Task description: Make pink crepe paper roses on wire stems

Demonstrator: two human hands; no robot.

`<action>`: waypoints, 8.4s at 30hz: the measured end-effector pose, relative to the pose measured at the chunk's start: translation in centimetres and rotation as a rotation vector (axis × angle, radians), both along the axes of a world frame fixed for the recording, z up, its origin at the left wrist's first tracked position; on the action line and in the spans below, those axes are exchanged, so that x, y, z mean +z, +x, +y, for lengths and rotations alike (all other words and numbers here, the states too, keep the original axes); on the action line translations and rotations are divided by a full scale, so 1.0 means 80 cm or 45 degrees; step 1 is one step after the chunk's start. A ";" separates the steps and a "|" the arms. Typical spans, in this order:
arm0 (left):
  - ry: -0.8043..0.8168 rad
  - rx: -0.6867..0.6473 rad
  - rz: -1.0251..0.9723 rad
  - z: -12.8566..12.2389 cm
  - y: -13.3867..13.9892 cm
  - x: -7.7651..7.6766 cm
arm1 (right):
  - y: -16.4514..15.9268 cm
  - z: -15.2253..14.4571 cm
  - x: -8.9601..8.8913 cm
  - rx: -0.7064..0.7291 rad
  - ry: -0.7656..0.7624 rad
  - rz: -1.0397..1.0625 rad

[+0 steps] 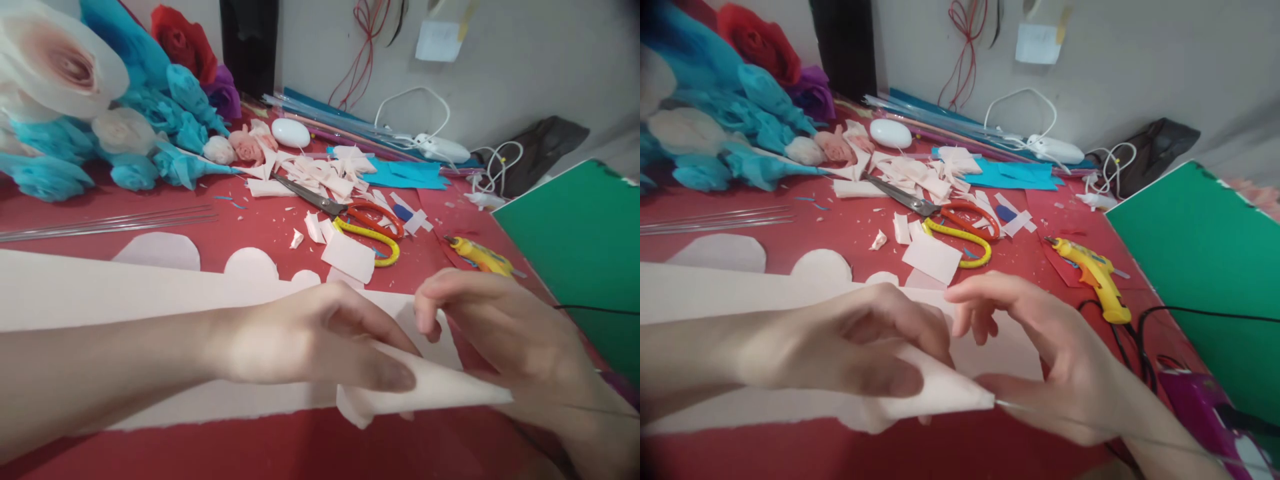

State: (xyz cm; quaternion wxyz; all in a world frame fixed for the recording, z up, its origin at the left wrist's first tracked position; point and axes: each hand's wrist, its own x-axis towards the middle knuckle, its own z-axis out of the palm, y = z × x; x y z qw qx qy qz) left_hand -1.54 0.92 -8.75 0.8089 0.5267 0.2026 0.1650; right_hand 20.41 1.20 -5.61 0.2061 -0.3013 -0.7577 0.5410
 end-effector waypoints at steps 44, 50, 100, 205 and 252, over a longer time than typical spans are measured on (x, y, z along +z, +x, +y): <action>1.466 0.513 0.466 -0.005 -0.004 0.055 | -0.019 -0.001 0.000 0.077 -0.870 -0.082; 0.971 1.108 0.201 -0.009 -0.001 0.048 | -0.025 -0.007 0.004 -0.157 -0.791 0.129; -0.259 0.217 -0.358 -0.023 0.014 0.030 | -0.031 -0.024 -0.009 0.083 -0.903 0.509; -0.101 0.701 0.045 -0.012 0.022 0.009 | -0.036 -0.020 0.006 -0.694 0.351 -0.185; -0.197 0.604 0.135 -0.011 0.015 0.011 | -0.019 0.012 -0.015 -0.604 -0.675 0.338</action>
